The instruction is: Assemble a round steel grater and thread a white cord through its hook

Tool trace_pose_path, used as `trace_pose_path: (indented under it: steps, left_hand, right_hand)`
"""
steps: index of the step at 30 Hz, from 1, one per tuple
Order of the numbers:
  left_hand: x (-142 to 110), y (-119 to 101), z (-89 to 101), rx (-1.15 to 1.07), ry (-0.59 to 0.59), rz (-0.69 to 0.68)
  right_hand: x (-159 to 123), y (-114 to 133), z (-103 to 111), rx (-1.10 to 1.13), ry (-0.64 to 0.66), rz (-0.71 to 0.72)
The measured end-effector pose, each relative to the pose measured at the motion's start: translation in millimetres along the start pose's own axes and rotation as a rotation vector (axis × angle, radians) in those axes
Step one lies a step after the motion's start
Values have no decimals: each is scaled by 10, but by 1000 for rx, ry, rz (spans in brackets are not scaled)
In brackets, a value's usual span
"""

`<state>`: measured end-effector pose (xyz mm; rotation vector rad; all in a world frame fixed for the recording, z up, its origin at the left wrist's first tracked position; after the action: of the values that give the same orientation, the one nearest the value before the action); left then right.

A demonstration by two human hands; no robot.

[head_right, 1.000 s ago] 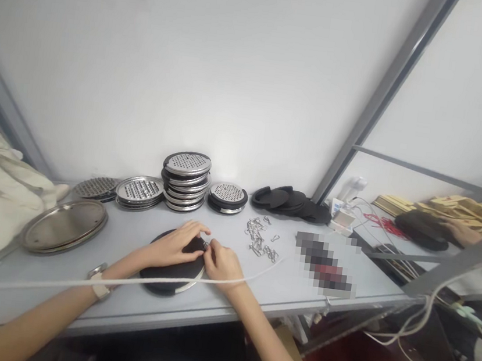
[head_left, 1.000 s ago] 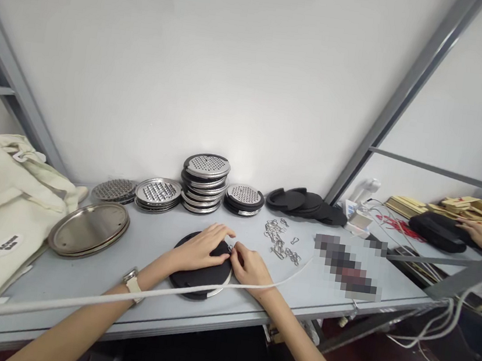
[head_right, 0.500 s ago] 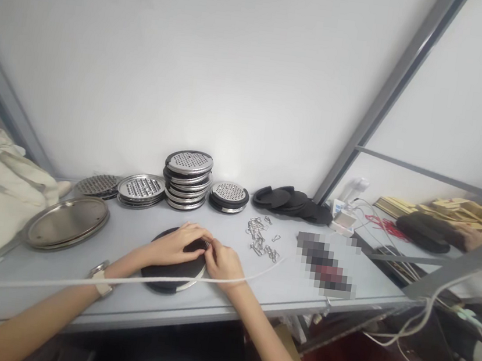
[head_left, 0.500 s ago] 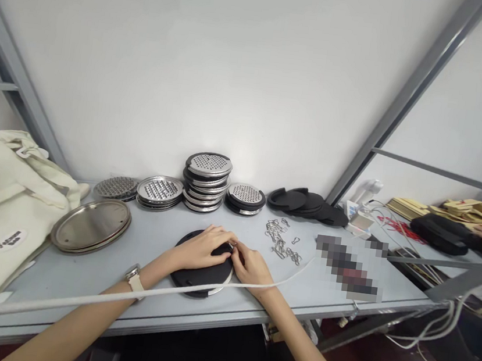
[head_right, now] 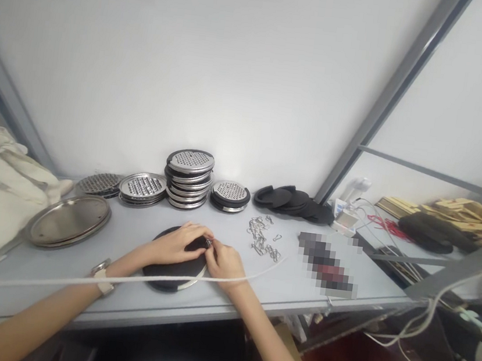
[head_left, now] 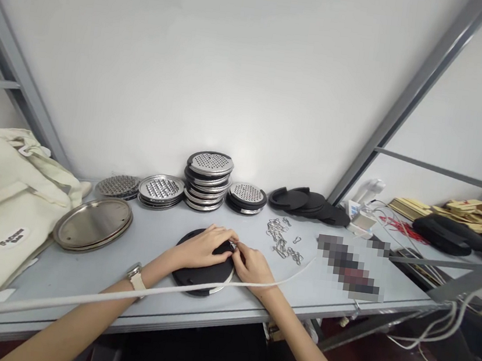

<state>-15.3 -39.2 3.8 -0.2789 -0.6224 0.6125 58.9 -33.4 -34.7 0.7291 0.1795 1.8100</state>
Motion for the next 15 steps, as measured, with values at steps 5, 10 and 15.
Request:
trace_pose_path:
  steps: [5, 10, 15]
  left_hand:
    - [-4, 6, 7, 12, -8, 4]
    - [1, 2, 12, 18, -12, -3]
    - [4, -8, 26, 11, -18, -4]
  right_hand:
    - [-4, 0, -4, -22, 13, 4]
    - [-6, -13, -10, -36, 11, 0]
    - [-2, -28, 21, -34, -24, -21]
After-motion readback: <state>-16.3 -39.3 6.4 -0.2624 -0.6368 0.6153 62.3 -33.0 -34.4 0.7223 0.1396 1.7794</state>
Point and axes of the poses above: each hand's wrist, its own x-axis towards the middle knuckle, its own z-axis out of the back of the hand, y = z × x, the point moved 10 cm from there along x, towards the middle knuckle, and after that the axes turned 11 degrees about -y, right-handed, at the moved point
